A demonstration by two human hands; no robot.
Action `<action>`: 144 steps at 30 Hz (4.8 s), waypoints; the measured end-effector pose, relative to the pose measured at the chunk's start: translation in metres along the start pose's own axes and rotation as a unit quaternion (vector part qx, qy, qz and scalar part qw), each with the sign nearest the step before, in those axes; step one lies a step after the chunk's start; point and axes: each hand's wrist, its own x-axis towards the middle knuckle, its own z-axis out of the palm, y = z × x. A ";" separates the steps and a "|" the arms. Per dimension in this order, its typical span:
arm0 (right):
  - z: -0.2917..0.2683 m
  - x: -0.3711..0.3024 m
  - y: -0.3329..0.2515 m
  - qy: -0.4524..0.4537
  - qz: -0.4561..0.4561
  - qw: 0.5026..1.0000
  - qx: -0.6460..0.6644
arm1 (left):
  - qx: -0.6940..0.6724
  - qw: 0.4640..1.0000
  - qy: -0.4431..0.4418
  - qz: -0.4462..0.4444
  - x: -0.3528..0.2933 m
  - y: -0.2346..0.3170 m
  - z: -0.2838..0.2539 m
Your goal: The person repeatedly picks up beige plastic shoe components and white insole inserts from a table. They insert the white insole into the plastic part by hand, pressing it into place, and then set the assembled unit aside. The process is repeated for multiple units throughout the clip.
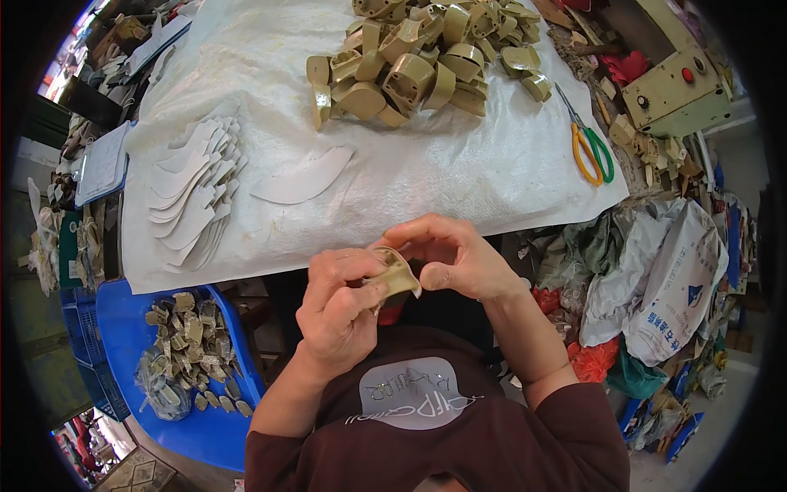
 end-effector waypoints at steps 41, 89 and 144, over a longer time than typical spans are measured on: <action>0.023 -0.012 0.007 0.179 -0.090 0.951 -0.234 | 0.183 0.979 -0.084 -0.004 0.012 0.009 0.010; 0.015 -0.010 0.012 0.111 -0.242 0.950 -0.162 | -0.001 0.987 0.010 -0.161 0.006 0.014 0.013; 0.035 0.002 0.042 0.123 -0.195 0.964 -0.135 | -0.455 0.809 0.106 -0.357 -0.009 0.008 0.038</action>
